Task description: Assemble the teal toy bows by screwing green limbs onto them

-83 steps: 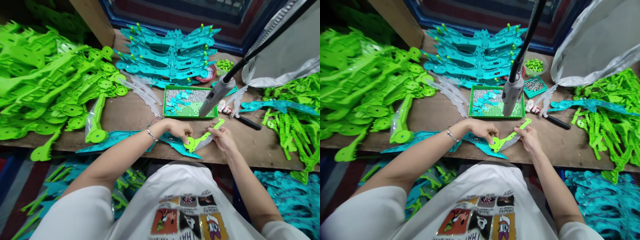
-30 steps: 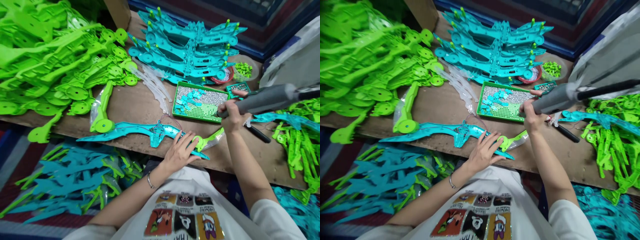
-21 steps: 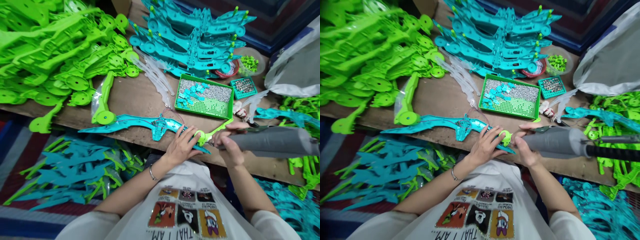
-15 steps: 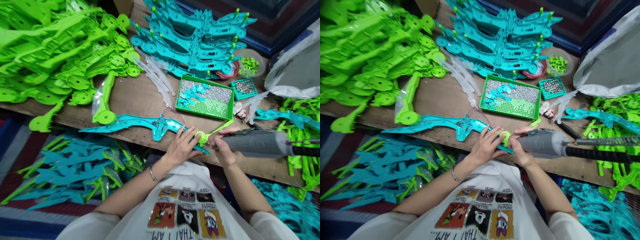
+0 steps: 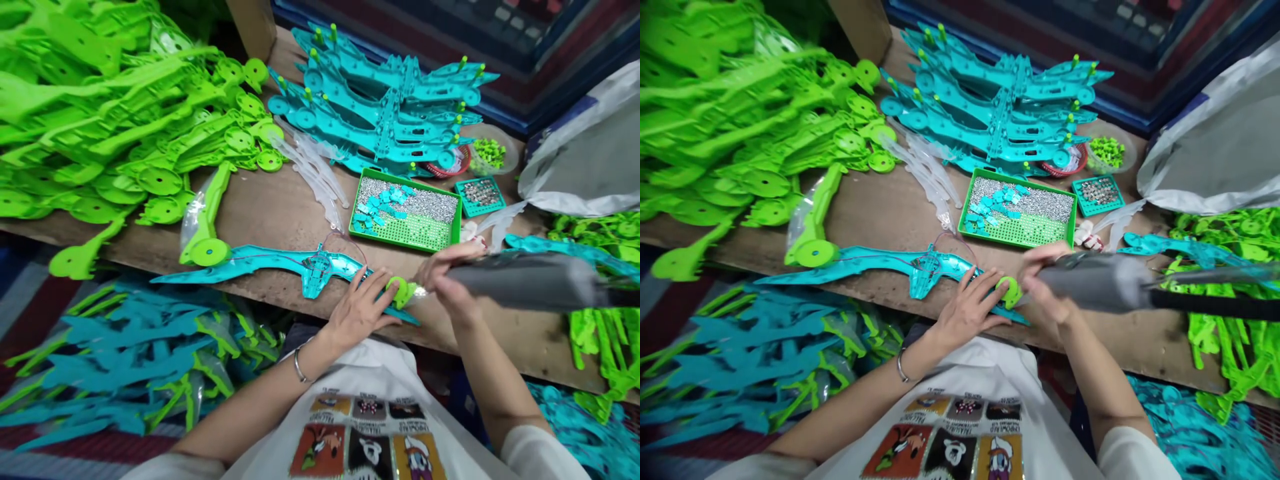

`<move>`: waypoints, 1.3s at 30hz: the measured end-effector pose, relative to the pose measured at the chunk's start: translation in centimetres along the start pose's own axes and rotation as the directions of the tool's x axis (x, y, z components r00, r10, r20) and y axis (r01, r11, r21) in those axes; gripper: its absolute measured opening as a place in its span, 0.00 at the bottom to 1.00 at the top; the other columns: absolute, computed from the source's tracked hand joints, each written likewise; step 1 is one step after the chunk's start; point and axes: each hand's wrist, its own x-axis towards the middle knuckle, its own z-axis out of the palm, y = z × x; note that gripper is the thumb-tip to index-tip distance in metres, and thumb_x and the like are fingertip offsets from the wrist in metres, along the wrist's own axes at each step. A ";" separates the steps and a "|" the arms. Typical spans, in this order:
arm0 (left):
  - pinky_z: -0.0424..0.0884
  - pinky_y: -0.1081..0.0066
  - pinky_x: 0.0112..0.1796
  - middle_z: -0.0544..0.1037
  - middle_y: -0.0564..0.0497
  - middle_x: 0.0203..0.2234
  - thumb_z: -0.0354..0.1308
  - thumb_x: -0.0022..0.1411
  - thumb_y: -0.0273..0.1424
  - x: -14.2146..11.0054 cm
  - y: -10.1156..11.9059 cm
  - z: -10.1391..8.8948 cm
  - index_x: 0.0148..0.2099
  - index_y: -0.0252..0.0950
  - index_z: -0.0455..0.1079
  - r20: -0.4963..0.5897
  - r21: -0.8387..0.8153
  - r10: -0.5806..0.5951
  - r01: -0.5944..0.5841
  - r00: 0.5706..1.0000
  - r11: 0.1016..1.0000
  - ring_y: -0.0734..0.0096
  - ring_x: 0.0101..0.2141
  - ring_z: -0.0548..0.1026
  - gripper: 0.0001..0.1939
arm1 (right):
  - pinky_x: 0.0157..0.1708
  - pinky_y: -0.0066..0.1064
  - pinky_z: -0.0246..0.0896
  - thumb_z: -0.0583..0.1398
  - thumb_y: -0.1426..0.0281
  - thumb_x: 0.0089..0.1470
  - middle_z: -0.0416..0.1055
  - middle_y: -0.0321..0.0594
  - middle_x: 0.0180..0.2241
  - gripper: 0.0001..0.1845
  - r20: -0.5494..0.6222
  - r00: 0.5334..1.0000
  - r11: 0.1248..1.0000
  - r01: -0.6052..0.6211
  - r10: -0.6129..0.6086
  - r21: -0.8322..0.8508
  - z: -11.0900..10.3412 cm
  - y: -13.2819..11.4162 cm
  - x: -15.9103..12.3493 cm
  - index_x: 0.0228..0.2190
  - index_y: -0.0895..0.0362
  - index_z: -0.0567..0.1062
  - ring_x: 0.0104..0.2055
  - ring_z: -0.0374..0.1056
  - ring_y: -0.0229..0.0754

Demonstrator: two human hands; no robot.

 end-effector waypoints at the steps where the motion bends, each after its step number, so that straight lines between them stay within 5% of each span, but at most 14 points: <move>1: 0.53 0.43 0.68 0.70 0.34 0.63 0.62 0.64 0.50 0.1 0.0 -0.1 0.68 0.31 0.62 0.004 -0.004 -0.004 0.004 1.000 1.000 0.49 0.66 0.65 0.38 | 0.25 0.38 0.69 0.66 0.55 0.53 0.64 0.27 0.18 0.15 -0.063 0.995 0.997 0.074 -0.073 0.011 -0.1 0.4 1.4 0.39 0.47 0.72 0.20 0.64 0.41; 6: 0.54 0.42 0.68 0.69 0.33 0.64 0.63 0.63 0.50 0.1 0.3 -0.3 0.67 0.31 0.63 0.018 -0.015 -0.029 0.029 0.999 0.999 0.47 0.67 0.64 0.39 | 0.26 0.35 0.66 0.63 0.55 0.54 0.61 0.27 0.19 0.13 -0.346 0.921 0.983 0.159 -0.180 -0.087 0.1 3.1 6.4 0.33 0.49 0.69 0.19 0.61 0.38; 13: 0.52 0.44 0.68 0.67 0.35 0.66 0.61 0.65 0.50 0.1 0.4 -0.4 0.67 0.32 0.63 0.045 0.010 -0.037 0.037 0.998 0.999 0.49 0.68 0.62 0.37 | 0.23 0.33 0.62 0.65 0.54 0.51 0.62 0.24 0.17 0.18 -0.395 0.906 0.988 0.125 -0.150 -0.088 0.4 5.4 6.9 0.35 0.50 0.67 0.17 0.61 0.37; 19: 0.52 0.44 0.68 0.68 0.33 0.65 0.61 0.65 0.51 -0.1 0.3 -0.4 0.67 0.30 0.63 0.028 0.048 -0.011 0.010 1.000 0.999 0.47 0.67 0.63 0.38 | 0.21 0.31 0.61 0.67 0.53 0.49 0.63 0.24 0.18 0.21 -0.321 0.940 0.993 0.109 -0.119 -0.049 0.0 6.1 7.1 0.36 0.50 0.67 0.17 0.62 0.36; 24: 0.37 0.36 0.69 0.63 0.35 0.69 0.56 0.68 0.53 0.4 1.7 -0.5 0.70 0.31 0.60 -0.006 0.155 0.054 -0.053 0.999 0.986 0.46 0.70 0.56 0.40 | 0.22 0.33 0.63 0.67 0.54 0.50 0.65 0.26 0.18 0.18 -0.275 0.953 0.991 0.110 -0.126 -0.073 0.5 4.8 7.5 0.35 0.51 0.70 0.18 0.63 0.37; 28: 0.34 0.35 0.69 0.63 0.38 0.69 0.55 0.71 0.48 1.1 2.8 0.0 0.69 0.34 0.62 0.076 0.178 0.090 -0.102 0.993 0.979 0.51 0.69 0.59 0.33 | 0.23 0.33 0.63 0.66 0.57 0.52 0.64 0.26 0.19 0.14 -0.363 0.914 0.983 0.172 -0.183 -0.063 0.2 1.8 6.0 0.33 0.51 0.70 0.18 0.61 0.36; 32: 0.40 0.36 0.69 0.67 0.41 0.67 0.53 0.74 0.40 1.1 2.7 0.9 0.67 0.36 0.64 0.063 0.157 0.072 -0.081 0.995 0.984 0.54 0.68 0.62 0.25 | 0.24 0.34 0.65 0.66 0.60 0.53 0.63 0.30 0.19 0.13 -0.308 0.945 0.994 0.109 -0.110 -0.020 -1.6 -0.8 2.1 0.26 0.52 0.70 0.19 0.61 0.37; 35: 0.42 0.37 0.69 0.68 0.41 0.66 0.55 0.73 0.40 0.9 2.4 1.1 0.68 0.37 0.64 0.054 0.130 0.074 -0.080 0.996 0.988 0.54 0.68 0.63 0.25 | 0.24 0.35 0.65 0.65 0.62 0.55 0.63 0.31 0.19 0.13 -0.287 0.957 0.999 0.045 -0.038 0.018 -2.6 -1.1 -0.7 0.24 0.53 0.70 0.20 0.62 0.37; 39: 0.43 0.37 0.69 0.69 0.41 0.65 0.57 0.72 0.40 0.9 2.3 1.0 0.68 0.36 0.64 0.061 0.135 0.083 -0.090 0.995 0.987 0.53 0.67 0.64 0.27 | 0.26 0.35 0.65 0.65 0.67 0.55 0.66 0.29 0.20 0.07 -0.320 0.943 0.994 0.106 -0.088 0.039 -2.8 0.0 -1.9 0.29 0.51 0.72 0.20 0.64 0.38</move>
